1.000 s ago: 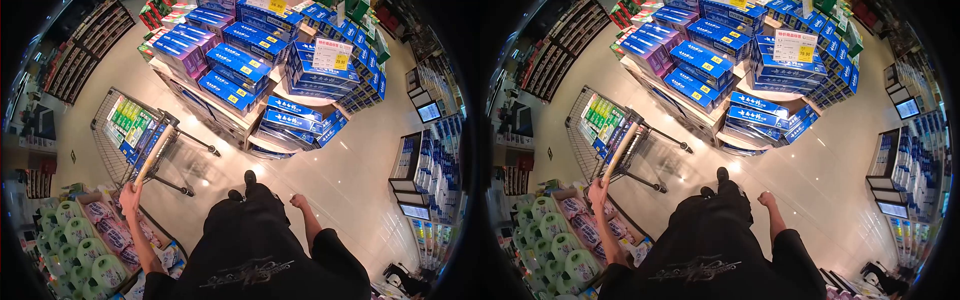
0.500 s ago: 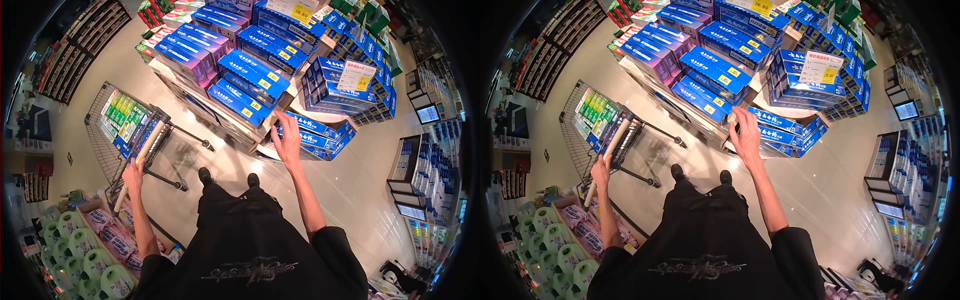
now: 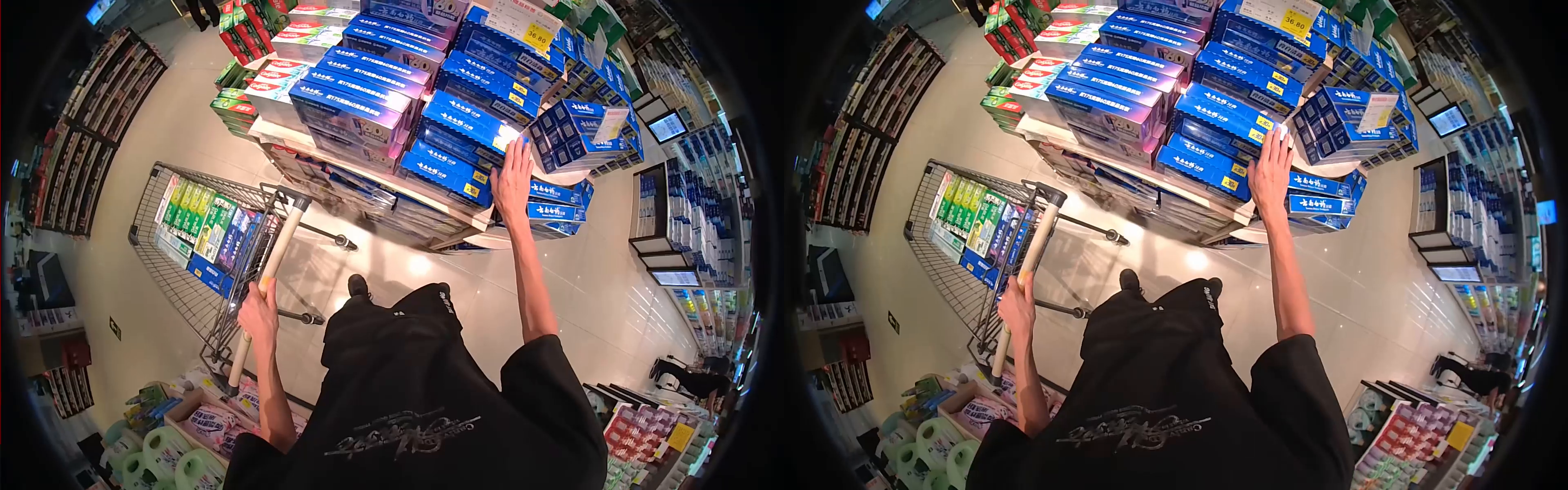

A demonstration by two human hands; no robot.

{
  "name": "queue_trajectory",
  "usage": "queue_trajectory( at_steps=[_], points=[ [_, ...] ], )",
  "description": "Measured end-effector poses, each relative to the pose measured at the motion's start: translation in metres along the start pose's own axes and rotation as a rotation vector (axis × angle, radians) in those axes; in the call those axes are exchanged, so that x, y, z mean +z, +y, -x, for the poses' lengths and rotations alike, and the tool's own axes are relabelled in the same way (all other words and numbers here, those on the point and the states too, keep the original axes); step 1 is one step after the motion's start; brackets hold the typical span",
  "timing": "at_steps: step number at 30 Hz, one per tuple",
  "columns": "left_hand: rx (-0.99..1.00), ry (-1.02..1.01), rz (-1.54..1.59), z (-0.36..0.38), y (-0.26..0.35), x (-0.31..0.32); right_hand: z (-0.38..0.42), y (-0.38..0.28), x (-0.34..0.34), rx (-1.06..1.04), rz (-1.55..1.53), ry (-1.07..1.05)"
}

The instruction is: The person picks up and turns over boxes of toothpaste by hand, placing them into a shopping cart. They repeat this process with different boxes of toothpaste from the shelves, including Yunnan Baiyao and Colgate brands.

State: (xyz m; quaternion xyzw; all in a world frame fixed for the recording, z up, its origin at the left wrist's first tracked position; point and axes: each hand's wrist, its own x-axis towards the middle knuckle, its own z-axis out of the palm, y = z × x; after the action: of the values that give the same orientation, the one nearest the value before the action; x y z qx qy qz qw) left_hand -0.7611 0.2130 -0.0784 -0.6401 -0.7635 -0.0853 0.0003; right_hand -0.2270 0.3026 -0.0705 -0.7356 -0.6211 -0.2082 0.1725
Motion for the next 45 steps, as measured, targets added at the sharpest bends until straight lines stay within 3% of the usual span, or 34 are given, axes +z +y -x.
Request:
queue_trajectory(
  at_steps=[2,22,24,33,38,45],
  points=[
    [-0.038,-0.097,0.035,-0.008,-0.006,-0.008,0.000,0.001,0.002,0.014,0.025,-0.010],
    [-0.008,-0.140,0.016,-0.031,-0.024,-0.017,0.008,0.007,-0.012,-0.080,-0.013,0.048],
    [-0.005,-0.138,0.037,-0.031,-0.023,-0.019,0.001,0.002,-0.024,-0.024,-0.192,0.030],
    [0.026,-0.175,0.094,-0.028,-0.023,-0.023,-0.017,0.014,-0.042,0.058,-0.338,-0.267],
    [0.072,-0.111,0.173,-0.027,-0.028,-0.016,-0.013,0.006,-0.066,-0.014,-0.382,-0.136],
    [0.134,-0.125,0.203,-0.028,-0.028,-0.017,0.024,0.004,-0.105,0.283,-0.514,0.054]
  ],
)
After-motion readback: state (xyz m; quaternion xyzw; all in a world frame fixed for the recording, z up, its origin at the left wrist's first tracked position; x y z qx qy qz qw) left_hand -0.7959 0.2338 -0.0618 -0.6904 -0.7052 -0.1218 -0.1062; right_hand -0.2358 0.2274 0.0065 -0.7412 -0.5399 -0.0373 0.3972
